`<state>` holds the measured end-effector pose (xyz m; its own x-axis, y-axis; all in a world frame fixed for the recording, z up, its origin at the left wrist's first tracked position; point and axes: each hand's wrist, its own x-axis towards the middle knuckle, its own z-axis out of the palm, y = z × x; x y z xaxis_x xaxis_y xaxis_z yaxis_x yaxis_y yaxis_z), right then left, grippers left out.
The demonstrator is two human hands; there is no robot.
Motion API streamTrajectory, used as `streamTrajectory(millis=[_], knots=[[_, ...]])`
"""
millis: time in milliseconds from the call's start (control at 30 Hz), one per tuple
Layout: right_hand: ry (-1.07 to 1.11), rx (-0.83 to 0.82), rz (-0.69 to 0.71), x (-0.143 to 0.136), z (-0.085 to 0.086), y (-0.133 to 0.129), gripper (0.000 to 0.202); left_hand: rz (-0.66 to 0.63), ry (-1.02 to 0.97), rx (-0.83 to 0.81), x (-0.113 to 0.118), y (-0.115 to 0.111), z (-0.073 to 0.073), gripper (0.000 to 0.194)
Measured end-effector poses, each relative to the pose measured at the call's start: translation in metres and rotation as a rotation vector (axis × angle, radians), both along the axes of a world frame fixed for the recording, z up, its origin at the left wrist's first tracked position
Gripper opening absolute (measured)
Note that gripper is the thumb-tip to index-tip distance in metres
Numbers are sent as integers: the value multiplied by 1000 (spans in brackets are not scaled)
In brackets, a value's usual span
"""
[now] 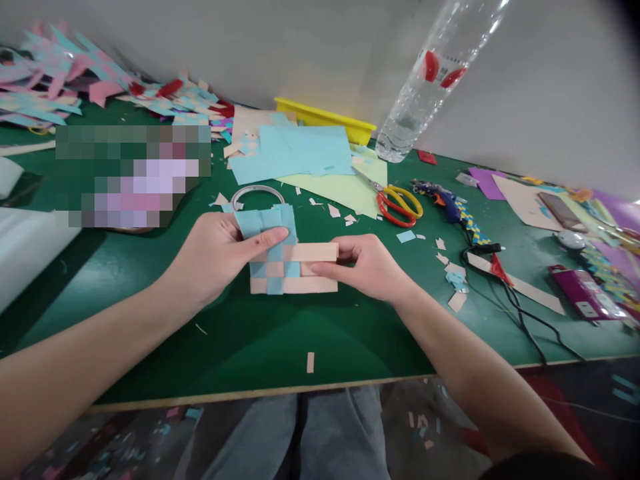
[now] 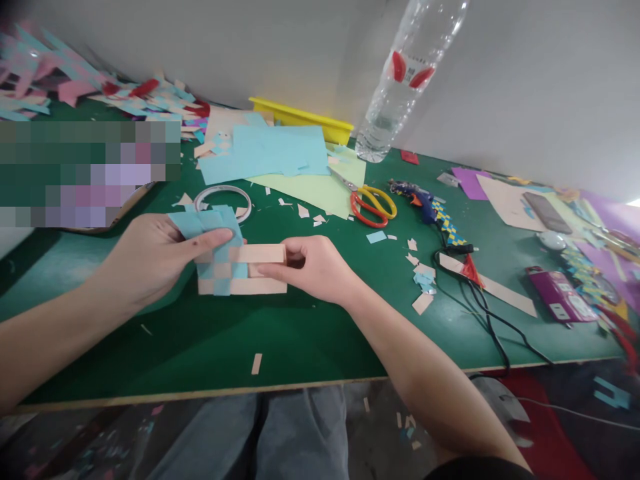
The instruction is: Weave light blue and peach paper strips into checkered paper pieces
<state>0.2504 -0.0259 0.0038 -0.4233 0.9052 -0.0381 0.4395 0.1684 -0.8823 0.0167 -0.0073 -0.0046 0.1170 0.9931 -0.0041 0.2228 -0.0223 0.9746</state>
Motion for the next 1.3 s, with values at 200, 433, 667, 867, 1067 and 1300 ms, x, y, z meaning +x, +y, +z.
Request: streamTrajectory(millis=[200,433,667,867,1067,1300], knots=[[127,-75,-31,-1,-1,1,29,-7,-131,-49,2,1,-2,28],[236,-107,-75,-1,-1,2,27,-144,-296,-157,4,4,1,34],[234,-75,-100,-2,-1,1,30,-226,-148,-183,5,2,-1,28],[230,-135,-25,-6,-2,-3,38,-166,-28,-128,8,0,3,26],[240,-167,-34,-7,-6,-2,32,-155,-43,-104,9,0,1,26],[239,-178,-52,-7,-3,-1,33,-159,-48,-83,9,0,3,27]])
